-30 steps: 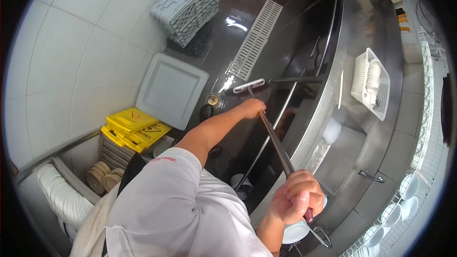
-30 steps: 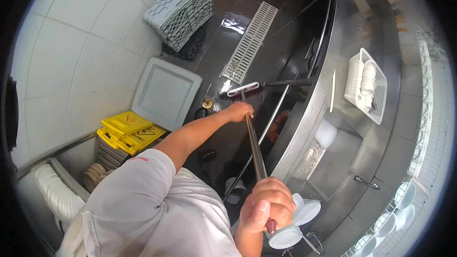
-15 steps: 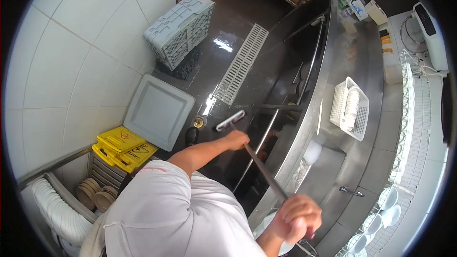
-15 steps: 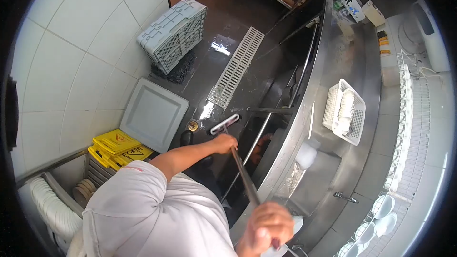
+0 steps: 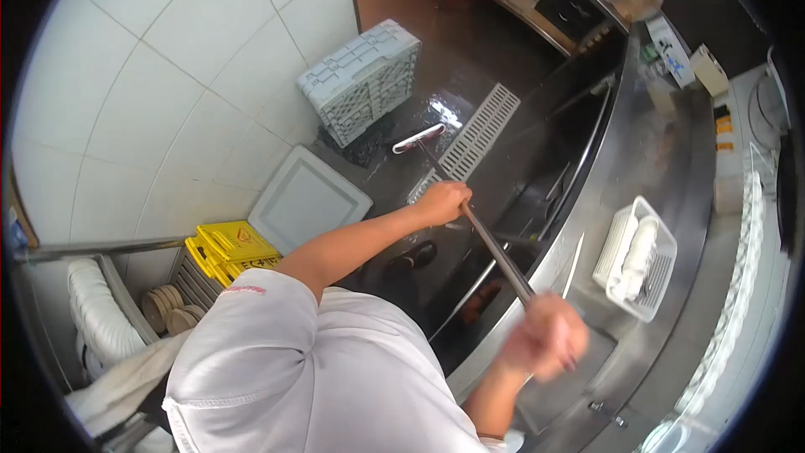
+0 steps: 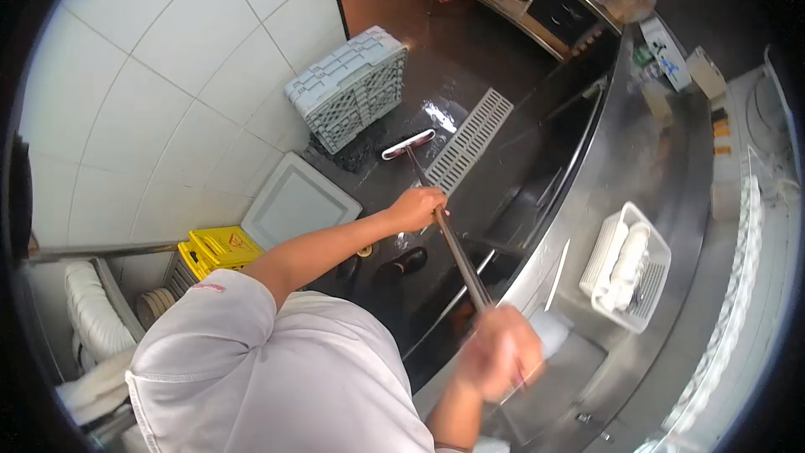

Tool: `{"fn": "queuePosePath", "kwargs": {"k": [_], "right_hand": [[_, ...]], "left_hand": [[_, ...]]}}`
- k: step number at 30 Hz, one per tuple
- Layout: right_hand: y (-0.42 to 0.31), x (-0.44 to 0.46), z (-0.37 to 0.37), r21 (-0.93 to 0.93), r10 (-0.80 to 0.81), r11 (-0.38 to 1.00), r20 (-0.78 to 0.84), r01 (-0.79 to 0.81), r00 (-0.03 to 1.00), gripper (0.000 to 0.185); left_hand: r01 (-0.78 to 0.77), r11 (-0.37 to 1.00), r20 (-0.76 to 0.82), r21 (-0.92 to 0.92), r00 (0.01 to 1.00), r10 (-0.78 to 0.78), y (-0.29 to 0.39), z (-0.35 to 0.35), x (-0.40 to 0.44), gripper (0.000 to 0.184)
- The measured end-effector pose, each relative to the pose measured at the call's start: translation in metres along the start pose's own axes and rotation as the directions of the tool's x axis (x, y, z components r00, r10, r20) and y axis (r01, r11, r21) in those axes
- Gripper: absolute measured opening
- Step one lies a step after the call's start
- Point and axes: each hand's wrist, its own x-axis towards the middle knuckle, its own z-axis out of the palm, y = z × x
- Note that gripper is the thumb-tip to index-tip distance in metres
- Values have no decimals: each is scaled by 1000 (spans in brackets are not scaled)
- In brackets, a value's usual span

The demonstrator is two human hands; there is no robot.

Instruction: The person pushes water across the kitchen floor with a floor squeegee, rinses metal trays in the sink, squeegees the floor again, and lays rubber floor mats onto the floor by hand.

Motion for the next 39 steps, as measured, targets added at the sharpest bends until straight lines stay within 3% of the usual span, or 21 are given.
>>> {"fn": "queuePosePath", "kwargs": {"k": [2, 3, 8, 9, 12, 14, 17, 24, 26, 28, 33, 34, 37, 39], "right_hand": [[68, -2, -11, 10, 20, 1000, 39, -21, 999, 31], [79, 2, -11, 53, 14, 998, 108, -20, 994, 32], [63, 60, -5, -35, 30, 999, 260, -22, 965, 34], [59, 76, -5, -34, 32, 999, 271, -24, 962, 33], [62, 122, 11, -46, 49, 998, 334, -35, 941, 34], [71, 145, 23, -67, 80, 996, 354, -60, 932, 34], [91, 172, 43, -70, 113, 993, 361, -94, 926, 35], [136, 225, 94, -102, 140, 988, 268, -116, 953, 36], [147, 235, 109, -168, 132, 981, 200, -98, 971, 37], [153, 247, 118, -284, 159, 955, 232, -90, 960, 40], [181, 264, 179, -233, 152, 966, 171, -110, 973, 38], [186, 270, 183, -294, 138, 953, 194, -76, 971, 38], [199, 282, 188, -228, 157, 968, 240, -102, 958, 36], [205, 284, 204, -239, 175, 962, 176, -130, 969, 35]], "left_hand": [[171, 981, 96, 88, 979, -179, -16, 11, 7, 22], [180, 982, 97, 62, 978, -186, -19, 15, 9, 25], [147, 989, 33, 30, 988, -148, -17, -1, -6, 52], [250, 968, 19, 33, 968, -250, -22, -9, -13, 53], [517, 854, -92, 60, 855, -511, -53, -47, -51, 54], [654, 753, -211, 65, 747, -631, -93, -64, -88, 52], [789, 613, -264, 39, 600, -755, -131, -107, -121, 50], [858, 513, -329, 21, 490, -807, -238, -199, -71, 50], [845, 532, -350, 48, 513, -784, -295, -213, -46, 51], [833, 543, -352, 103, 541, -764, -355, -228, -12, 52], [785, 554, -389, 278, 619, -682, -489, -249, 69, 59], [799, 535, -368, 276, 602, -709, -512, -251, 82, 59], [842, 472, -305, 261, 536, -787, -558, -263, 118, 63], [876, 425, -251, 230, 475, -843, -582, -262, 130, 67]]}}
